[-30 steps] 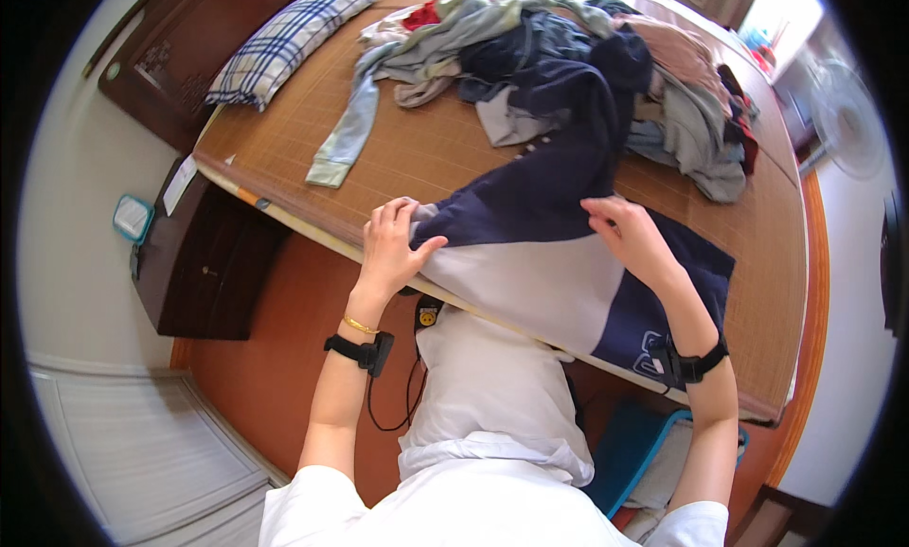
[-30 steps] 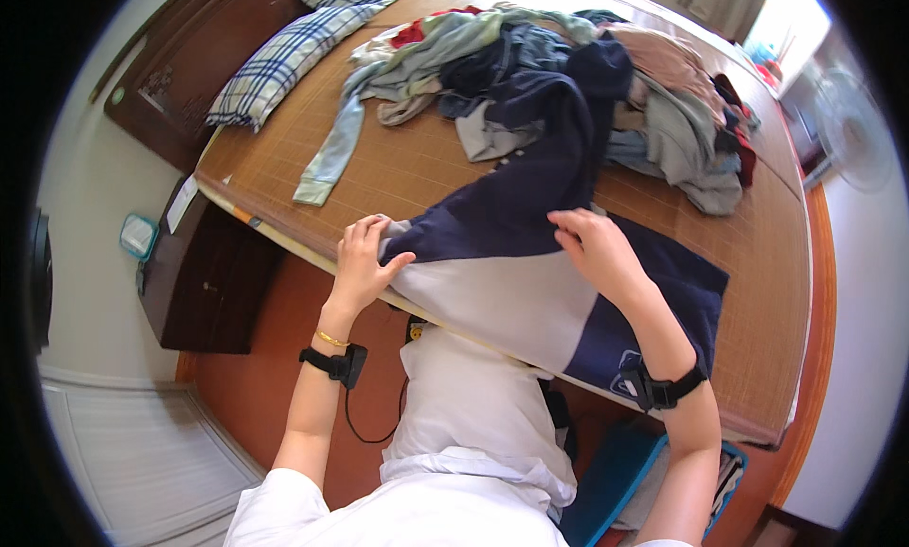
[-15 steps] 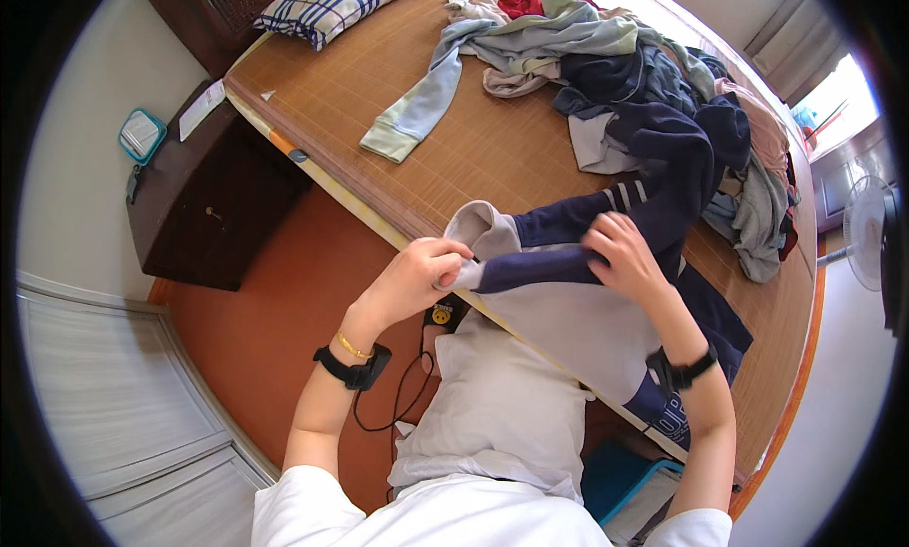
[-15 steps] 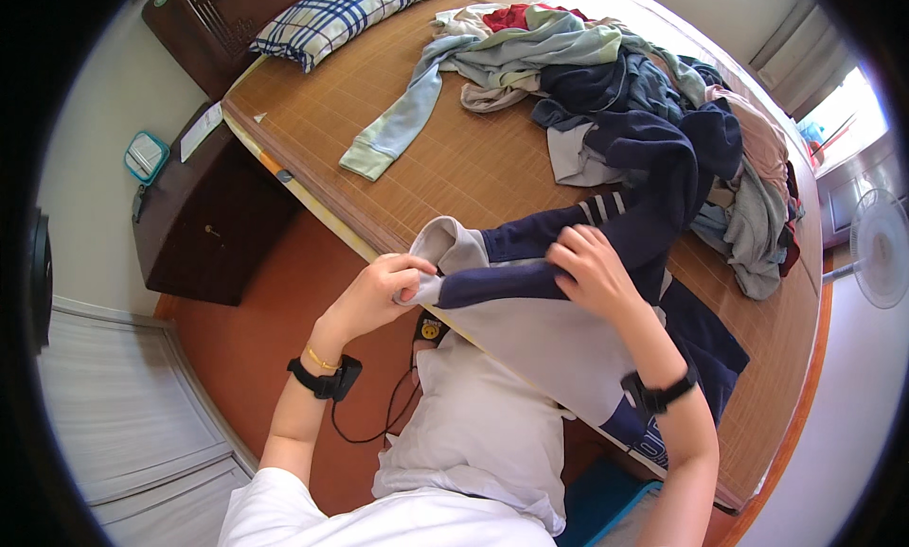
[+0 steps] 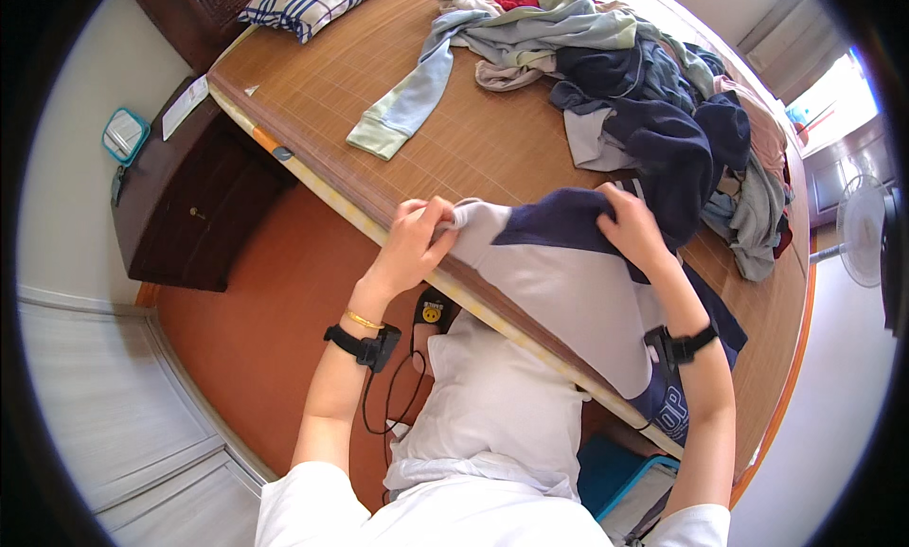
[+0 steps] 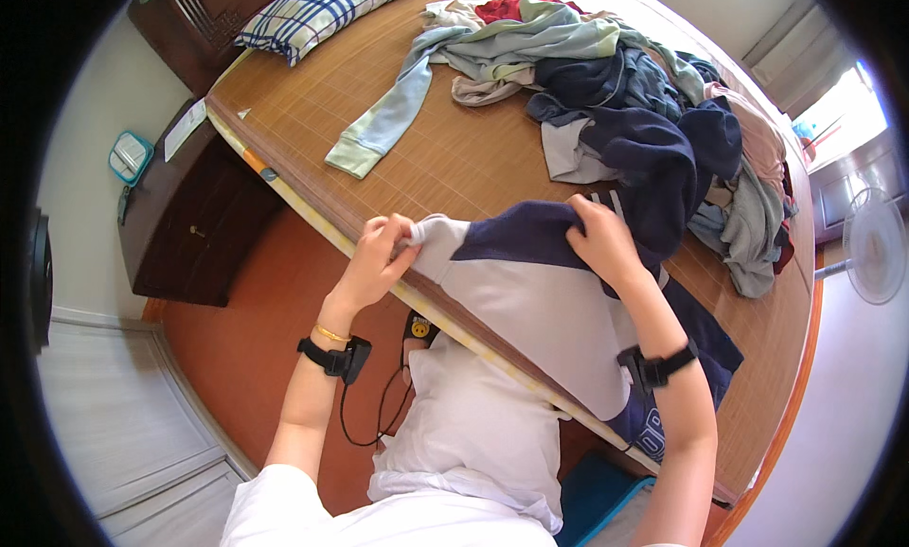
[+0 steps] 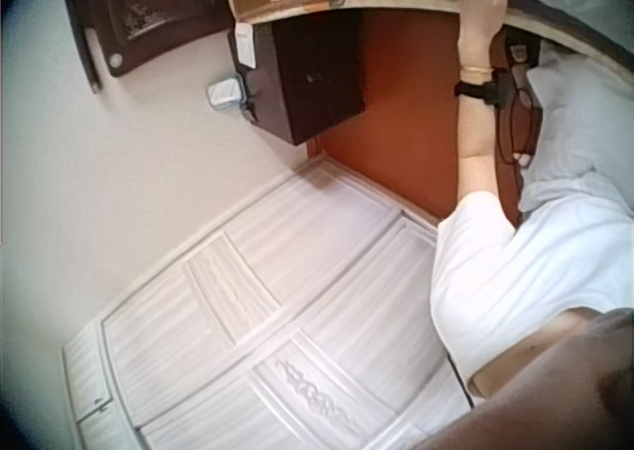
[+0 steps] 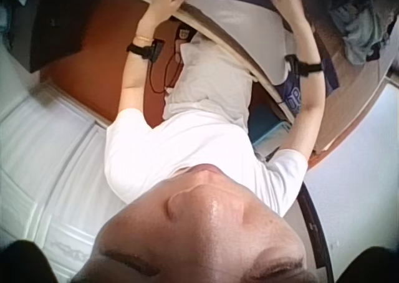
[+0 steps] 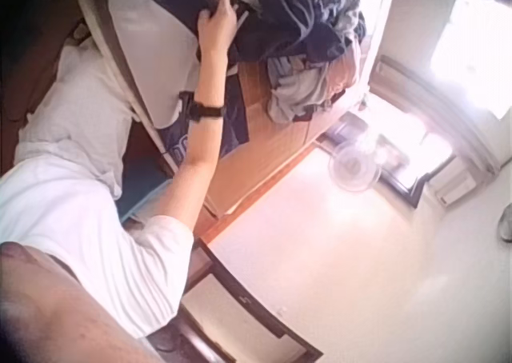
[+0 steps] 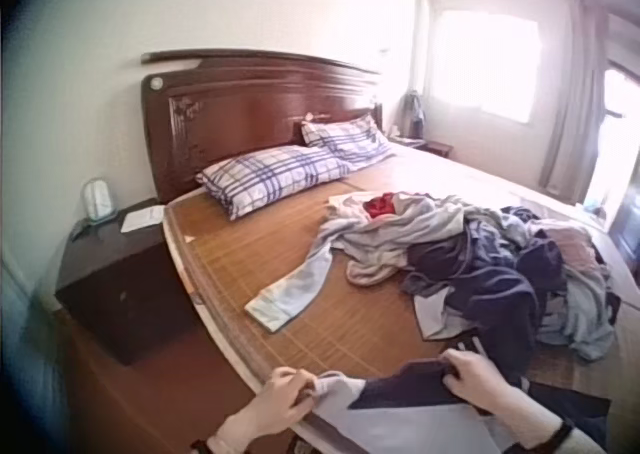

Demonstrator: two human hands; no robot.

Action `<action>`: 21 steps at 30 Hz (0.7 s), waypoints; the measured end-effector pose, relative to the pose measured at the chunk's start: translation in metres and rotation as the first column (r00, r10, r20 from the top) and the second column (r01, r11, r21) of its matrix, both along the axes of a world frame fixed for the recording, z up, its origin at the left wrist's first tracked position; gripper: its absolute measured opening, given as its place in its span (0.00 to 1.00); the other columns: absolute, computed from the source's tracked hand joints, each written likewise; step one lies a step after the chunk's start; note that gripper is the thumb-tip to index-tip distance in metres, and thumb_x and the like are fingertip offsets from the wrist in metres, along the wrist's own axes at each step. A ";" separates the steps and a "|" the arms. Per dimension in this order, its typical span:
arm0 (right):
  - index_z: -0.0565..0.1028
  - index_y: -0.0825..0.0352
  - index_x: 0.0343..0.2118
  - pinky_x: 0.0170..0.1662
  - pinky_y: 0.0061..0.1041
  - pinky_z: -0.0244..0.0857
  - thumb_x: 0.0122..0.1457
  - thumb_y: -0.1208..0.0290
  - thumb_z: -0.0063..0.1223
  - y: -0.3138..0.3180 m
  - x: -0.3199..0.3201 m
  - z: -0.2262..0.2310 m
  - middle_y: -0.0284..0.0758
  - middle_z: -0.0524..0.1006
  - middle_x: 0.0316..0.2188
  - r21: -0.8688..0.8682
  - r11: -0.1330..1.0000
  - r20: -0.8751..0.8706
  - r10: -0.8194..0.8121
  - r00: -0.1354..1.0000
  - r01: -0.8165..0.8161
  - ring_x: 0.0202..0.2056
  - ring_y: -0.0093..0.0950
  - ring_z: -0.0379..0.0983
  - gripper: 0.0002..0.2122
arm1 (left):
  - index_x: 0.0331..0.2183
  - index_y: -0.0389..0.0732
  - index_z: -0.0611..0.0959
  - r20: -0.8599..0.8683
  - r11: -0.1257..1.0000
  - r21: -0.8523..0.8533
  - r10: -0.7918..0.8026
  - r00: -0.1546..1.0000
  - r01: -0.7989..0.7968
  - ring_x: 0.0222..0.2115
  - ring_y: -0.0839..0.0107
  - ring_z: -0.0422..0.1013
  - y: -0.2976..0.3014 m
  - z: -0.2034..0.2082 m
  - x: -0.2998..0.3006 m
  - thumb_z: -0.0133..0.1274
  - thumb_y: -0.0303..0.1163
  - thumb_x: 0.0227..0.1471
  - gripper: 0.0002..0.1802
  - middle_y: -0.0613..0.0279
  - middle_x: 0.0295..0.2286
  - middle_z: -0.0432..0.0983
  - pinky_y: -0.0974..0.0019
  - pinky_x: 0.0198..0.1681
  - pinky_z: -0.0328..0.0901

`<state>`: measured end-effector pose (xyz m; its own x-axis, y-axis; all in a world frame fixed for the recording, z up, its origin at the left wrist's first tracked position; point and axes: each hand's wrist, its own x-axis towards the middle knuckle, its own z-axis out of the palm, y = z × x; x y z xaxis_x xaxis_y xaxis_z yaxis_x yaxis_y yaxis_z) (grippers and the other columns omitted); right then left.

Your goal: Fold laundry on a bed and place it into a storage bin.

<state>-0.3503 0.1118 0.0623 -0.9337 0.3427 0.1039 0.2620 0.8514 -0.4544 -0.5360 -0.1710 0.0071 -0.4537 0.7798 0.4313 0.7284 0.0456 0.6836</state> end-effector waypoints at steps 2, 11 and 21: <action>0.72 0.69 0.39 0.42 0.36 0.66 0.50 0.72 0.56 0.018 0.000 -0.019 0.45 0.77 0.33 -0.052 0.998 0.134 0.047 0.990 -0.040 0.38 0.44 0.74 0.13 | 0.36 0.41 0.72 0.000 0.987 -0.160 0.016 1.000 -0.015 0.31 0.61 0.69 -0.011 -0.003 -0.005 0.54 0.27 0.48 0.11 0.59 0.24 0.73 0.57 0.48 0.57; 0.74 0.68 0.44 0.45 0.27 0.64 0.55 0.69 0.59 0.014 -0.013 -0.003 0.36 0.76 0.34 -0.444 0.896 0.192 0.092 0.977 0.003 0.36 0.28 0.72 0.15 | 0.48 0.41 0.73 -0.383 0.967 0.013 0.239 0.892 -0.254 0.47 0.58 0.67 0.026 0.027 0.030 0.54 0.39 0.52 0.23 0.54 0.43 0.72 0.49 0.54 0.55; 0.79 0.66 0.44 0.31 0.22 0.59 0.51 0.64 0.64 0.013 0.009 0.005 0.27 0.69 0.22 -0.412 0.906 0.497 0.312 0.809 -0.097 0.26 0.20 0.64 0.18 | 0.27 0.41 0.81 -0.159 0.962 -0.271 -0.003 0.987 -0.041 0.34 0.60 0.73 0.078 -0.003 0.044 0.68 0.41 0.36 0.18 0.60 0.27 0.75 0.57 0.40 0.64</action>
<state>-0.3409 0.1248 0.0676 -0.8490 0.0488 -0.5261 0.3930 0.7238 -0.5671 -0.4922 -0.0932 0.0040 -0.4134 0.8695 0.2703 0.8221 0.2288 0.5213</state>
